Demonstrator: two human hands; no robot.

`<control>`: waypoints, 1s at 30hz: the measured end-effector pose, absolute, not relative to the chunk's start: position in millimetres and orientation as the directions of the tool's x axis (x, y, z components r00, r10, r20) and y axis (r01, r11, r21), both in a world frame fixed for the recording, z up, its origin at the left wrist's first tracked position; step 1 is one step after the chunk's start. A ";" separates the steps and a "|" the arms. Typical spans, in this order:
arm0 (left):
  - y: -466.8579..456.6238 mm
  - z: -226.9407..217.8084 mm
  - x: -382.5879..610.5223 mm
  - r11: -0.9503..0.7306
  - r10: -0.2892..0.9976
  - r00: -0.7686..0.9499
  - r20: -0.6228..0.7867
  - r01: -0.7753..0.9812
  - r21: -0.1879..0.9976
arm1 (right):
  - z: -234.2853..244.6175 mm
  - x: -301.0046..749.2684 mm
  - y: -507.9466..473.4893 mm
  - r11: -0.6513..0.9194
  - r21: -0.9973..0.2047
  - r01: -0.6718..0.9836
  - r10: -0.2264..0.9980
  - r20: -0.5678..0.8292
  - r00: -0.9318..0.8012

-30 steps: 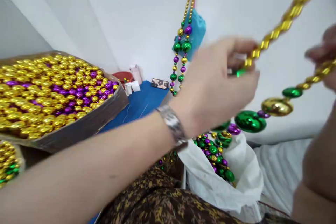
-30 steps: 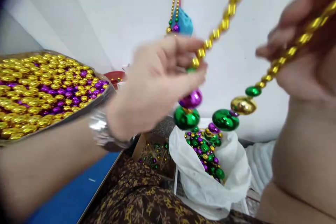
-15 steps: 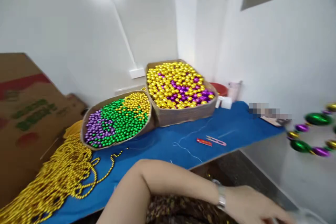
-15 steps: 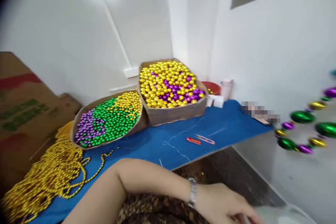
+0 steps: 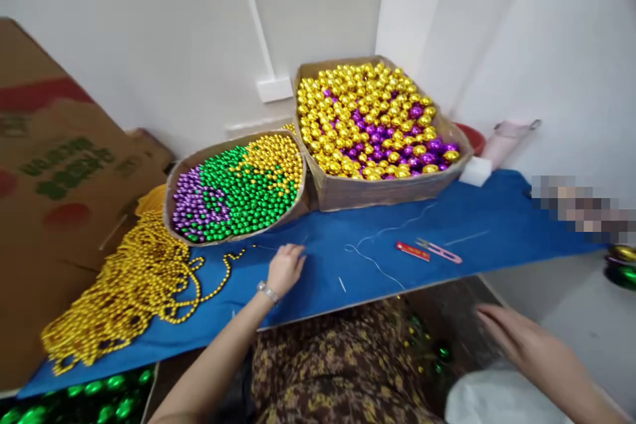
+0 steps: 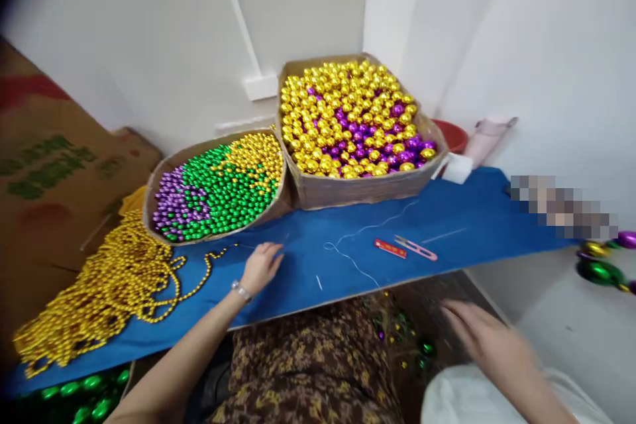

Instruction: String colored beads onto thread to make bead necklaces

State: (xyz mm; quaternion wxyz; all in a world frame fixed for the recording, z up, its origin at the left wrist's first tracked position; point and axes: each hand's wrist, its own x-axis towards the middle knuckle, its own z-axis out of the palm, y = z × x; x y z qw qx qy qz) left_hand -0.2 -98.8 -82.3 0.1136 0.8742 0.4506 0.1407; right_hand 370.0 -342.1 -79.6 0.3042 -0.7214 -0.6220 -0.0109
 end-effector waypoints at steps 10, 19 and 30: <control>-65.6 -105.8 12.3 -0.580 0.815 0.576 0.066 0.809 0.095 | -141.9 294.2 -298.2 -0.403 -0.667 0.627 0.907 -0.200 0.370; -72.6 -102.3 6.6 -0.486 0.874 0.468 0.133 0.824 0.290 | -91.1 301.5 -295.5 -0.332 -0.795 0.508 0.907 -0.120 0.404; -83.9 -54.7 -17.1 -0.081 0.977 0.213 0.029 0.240 0.967 | -79.3 169.1 -187.4 0.528 -0.105 0.843 0.824 0.302 -0.479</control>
